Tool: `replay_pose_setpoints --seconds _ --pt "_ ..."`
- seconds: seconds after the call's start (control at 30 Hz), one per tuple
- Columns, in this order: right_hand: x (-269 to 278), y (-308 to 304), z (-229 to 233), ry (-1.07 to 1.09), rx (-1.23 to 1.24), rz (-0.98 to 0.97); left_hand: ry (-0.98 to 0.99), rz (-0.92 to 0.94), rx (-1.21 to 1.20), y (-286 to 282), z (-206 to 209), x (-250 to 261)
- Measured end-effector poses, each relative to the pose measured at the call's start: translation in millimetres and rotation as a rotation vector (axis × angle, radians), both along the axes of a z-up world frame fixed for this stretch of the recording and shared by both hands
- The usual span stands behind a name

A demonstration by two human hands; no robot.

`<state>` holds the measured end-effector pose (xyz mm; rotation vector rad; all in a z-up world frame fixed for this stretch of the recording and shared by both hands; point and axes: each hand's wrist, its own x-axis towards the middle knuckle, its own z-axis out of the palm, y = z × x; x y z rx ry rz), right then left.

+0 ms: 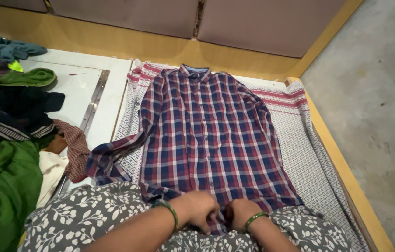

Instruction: The person buttons up a plaid shirt on a patterned surface, handling the buttons one by one from the collar down to the hem.

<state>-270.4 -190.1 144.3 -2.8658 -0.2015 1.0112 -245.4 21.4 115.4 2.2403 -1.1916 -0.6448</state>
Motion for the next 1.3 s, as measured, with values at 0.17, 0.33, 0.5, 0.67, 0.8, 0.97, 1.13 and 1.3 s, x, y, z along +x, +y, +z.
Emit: replay_pose_setpoints --seconds 0.17,0.33,0.5,0.67,0.8,0.97,1.13,1.3 --pt "7 -6 -3 -0.187 0.102 0.055 -0.125 0.057 -0.029 -10 -30 -10" --pt "15 -21 15 0.031 0.314 -0.290 0.090 0.037 0.048 2 12 -13" --pt "17 -32 14 0.067 0.464 -0.295 0.044 0.016 0.066 -8 13 -15" --pt "21 -42 -8 0.062 0.601 -0.296 -0.012 0.106 -0.019 -7 -4 -11" --pt "29 -49 -32 -0.085 0.838 -0.390 0.106 0.275 -0.288 -7 11 -1" --pt "36 -47 -33 -0.141 1.212 -0.542 0.211 0.275 -0.418 -4 40 0" --pt "33 -48 -3 -0.182 1.023 -0.540 0.054 0.288 -0.381 -7 51 -4" --pt "24 -42 23 -0.280 0.926 -0.409 0.005 0.272 -0.411 -5 57 -5"
